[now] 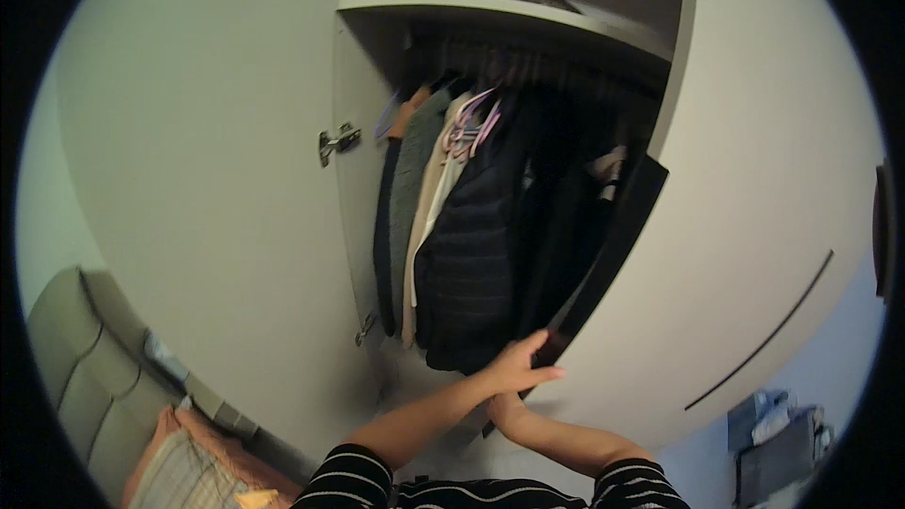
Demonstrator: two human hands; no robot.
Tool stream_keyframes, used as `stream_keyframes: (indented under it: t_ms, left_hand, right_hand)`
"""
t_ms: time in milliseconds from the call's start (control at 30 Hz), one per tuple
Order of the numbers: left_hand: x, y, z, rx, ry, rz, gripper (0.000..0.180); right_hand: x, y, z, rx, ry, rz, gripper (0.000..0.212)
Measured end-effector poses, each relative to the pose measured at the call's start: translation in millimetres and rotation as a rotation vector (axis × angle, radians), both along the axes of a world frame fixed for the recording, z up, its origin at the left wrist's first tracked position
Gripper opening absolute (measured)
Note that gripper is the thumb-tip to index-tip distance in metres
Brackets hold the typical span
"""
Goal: The person folds various clothing items, including a striped shirt, jeans, and black pants, on a bed. They then open a wardrobe and place the folded clothes inside.
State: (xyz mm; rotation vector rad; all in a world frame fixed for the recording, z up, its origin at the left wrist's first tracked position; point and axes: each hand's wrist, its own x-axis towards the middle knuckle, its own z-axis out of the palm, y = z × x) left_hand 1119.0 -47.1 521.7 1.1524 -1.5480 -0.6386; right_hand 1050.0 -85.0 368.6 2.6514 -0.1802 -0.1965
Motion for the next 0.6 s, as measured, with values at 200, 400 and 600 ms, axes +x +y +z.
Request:
stream_keyframes:
  t_ms: [200, 400, 600]
  left_hand:
    - [-89, 35, 27, -0.166, -0.284, 0.076, 0.051]
    - [-142, 66, 34, -0.219, -0.470, -0.301, 0.053]
    - [-127, 33, 46, -0.349, -0.609, -0.441, 0.076]
  right_hand:
    - [-114, 53, 2, -0.265, 0.042, 0.149, 0.035]
    - [-201, 80, 14, -0.328, 0.145, 0.194, 0.029]
    - [-303, 84, 12, -0.411, 0.259, 0.132, 0.023]
